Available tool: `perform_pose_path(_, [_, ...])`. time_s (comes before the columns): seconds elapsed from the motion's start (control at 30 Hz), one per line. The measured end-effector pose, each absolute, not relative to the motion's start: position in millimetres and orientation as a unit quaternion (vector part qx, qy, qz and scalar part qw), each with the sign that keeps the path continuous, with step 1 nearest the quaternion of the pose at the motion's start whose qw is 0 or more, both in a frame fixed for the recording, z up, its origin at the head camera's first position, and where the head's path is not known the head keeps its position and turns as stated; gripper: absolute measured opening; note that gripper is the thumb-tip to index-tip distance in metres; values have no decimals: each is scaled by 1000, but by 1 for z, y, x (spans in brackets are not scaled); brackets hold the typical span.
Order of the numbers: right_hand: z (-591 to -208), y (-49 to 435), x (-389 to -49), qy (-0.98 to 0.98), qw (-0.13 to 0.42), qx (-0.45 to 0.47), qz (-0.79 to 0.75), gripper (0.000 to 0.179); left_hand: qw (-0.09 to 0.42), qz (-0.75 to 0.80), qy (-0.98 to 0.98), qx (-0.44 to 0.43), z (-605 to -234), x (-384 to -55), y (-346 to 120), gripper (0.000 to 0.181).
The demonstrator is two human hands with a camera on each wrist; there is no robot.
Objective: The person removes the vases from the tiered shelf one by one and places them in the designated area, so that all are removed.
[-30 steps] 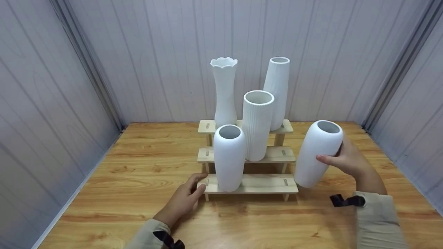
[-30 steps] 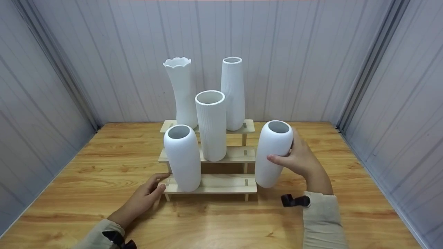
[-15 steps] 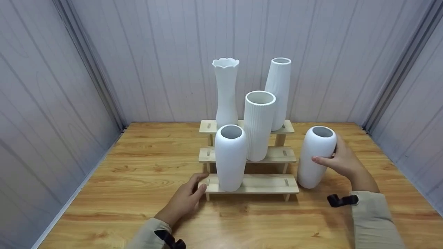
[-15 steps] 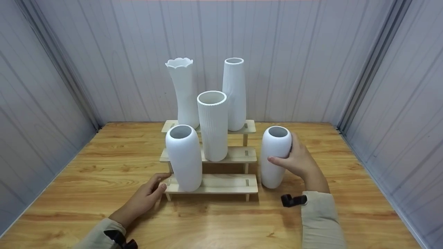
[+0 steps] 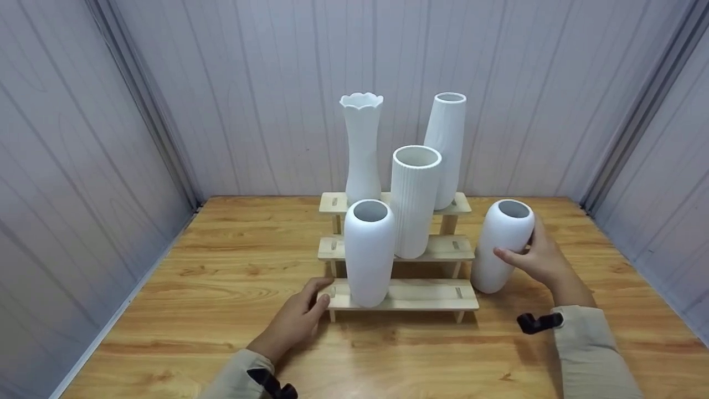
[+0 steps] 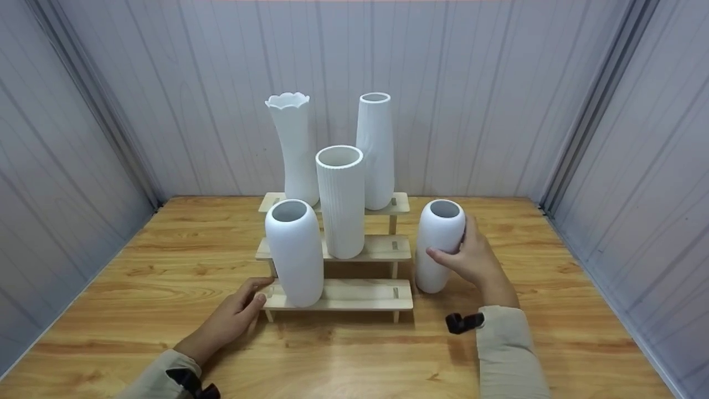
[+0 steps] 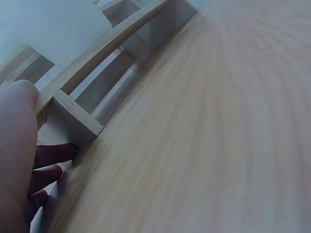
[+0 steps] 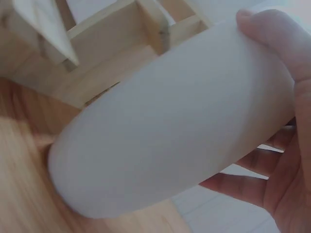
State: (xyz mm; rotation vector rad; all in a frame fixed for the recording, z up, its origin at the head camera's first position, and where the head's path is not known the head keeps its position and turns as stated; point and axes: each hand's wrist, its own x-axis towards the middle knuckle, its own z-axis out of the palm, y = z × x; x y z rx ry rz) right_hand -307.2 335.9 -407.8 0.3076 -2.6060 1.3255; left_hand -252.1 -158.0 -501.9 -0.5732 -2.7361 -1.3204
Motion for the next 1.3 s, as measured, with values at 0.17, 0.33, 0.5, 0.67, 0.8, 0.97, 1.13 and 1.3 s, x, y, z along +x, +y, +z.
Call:
perform_pose_path(0.17, [-417, 332, -313, -874, 129, 93, 459, 103, 37, -421, -887, -184, -502, -252, -158, 38])
perform_pose_path(0.33, [-427, 327, -319, -860, 159, 94, 476, 100, 29, -417, -888, -190, -502, -252, -158, 40])
perform_pose_path(0.5, [-441, 322, -324, -851, 189, 90, 482, 100, 22, -414, -888, -199, -503, -254, -159, 43])
perform_pose_path(0.67, [-460, 316, -330, -846, 182, 65, 497, 100, 34, -417, -886, -202, -503, -253, -159, 42])
perform_pose_path(0.8, [-468, 315, -330, -840, 175, 48, 511, 99, 39, -414, -887, -201, -502, -252, -159, 42])
perform_pose_path(0.97, [-468, 316, -329, -836, 165, 38, 521, 100, 34, -415, -888, -196, -502, -252, -159, 42])
perform_pose_path(1.13, [-470, 317, -330, -835, 166, 37, 524, 101, 28, -421, -886, -195, -503, -253, -159, 42])
perform_pose_path(1.3, [-478, 319, -332, -855, 165, 50, 490, 102, 27, -421, -884, -199, -503, -252, -159, 41])
